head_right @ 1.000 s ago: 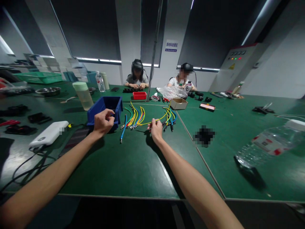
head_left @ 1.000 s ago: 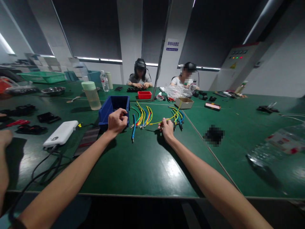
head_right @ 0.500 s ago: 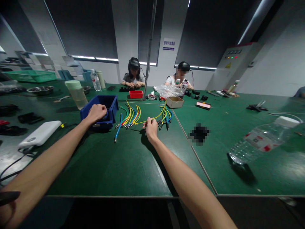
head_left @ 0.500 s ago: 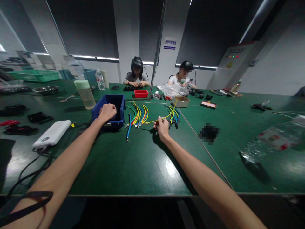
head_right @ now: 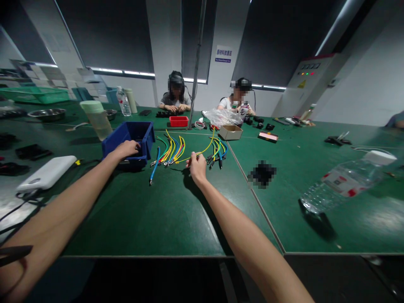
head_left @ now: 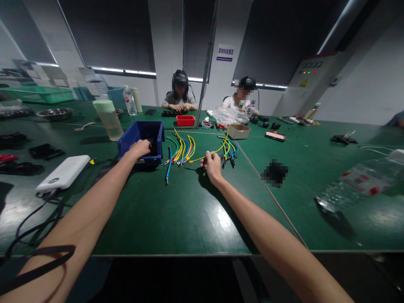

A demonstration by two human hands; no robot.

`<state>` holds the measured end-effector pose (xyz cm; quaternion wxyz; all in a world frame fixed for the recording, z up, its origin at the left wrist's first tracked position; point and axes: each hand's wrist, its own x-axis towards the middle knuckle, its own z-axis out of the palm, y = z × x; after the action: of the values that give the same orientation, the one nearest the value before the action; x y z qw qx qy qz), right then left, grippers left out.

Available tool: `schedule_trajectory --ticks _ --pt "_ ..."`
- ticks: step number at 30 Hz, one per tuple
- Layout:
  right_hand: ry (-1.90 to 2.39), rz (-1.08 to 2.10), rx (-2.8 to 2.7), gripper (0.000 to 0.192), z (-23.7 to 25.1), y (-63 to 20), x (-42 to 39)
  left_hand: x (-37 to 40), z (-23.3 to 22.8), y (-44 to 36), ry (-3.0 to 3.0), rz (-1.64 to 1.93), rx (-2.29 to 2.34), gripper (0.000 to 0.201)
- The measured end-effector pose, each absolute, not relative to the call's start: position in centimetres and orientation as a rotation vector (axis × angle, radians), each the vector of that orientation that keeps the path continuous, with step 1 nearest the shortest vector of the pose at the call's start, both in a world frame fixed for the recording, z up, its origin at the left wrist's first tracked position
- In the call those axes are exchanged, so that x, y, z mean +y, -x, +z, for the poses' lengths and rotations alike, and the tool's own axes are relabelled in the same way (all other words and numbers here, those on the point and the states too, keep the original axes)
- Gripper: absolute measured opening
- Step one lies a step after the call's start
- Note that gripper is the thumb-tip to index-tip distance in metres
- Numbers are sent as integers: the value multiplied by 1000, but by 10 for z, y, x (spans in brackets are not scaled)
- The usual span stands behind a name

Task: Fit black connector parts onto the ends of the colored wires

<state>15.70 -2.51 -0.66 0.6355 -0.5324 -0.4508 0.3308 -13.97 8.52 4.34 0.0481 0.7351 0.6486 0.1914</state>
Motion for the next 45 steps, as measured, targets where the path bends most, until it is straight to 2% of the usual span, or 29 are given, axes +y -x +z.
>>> schedule_trajectory --ticks 3,6,13,19,23,28,31,35,39,42,45 --pt "1201 747 -1052 28 -7 -157 -25 86 45 141 -2222 466 2021 9" --pt "1202 737 -1071 28 -8 -157 -25 88 45 142 -2222 405 2044 17" --pt "1212 735 -1078 28 -9 -157 -24 82 51 140 -2252 475 2194 26" --pt "1230 730 -1086 28 -9 -157 -25 62 62 132 -2245 751 2363 35" --pt "1235 733 -1092 28 -9 -156 -25 41 69 122 -2162 1097 2416 37" --pt "1246 741 -1091 29 -8 -157 -24 10 81 103 -2181 1541 2094 32" --pt "1231 748 -1100 29 -8 -157 -25 -9 80 86 -2310 1670 1765 32" --pt "1221 736 -1114 29 -9 -157 -24 -33 51 64 -2528 1519 1471 32" --pt "1213 735 -1100 28 -10 -157 -23 -48 17 54 -2702 1133 1457 30" --pt "1201 744 -1082 28 -10 -157 -22 -53 6 53 -2807 906 1457 28" --pt "1202 773 -1054 30 -9 -157 -22 -54 6 54 -2813 884 1435 27"
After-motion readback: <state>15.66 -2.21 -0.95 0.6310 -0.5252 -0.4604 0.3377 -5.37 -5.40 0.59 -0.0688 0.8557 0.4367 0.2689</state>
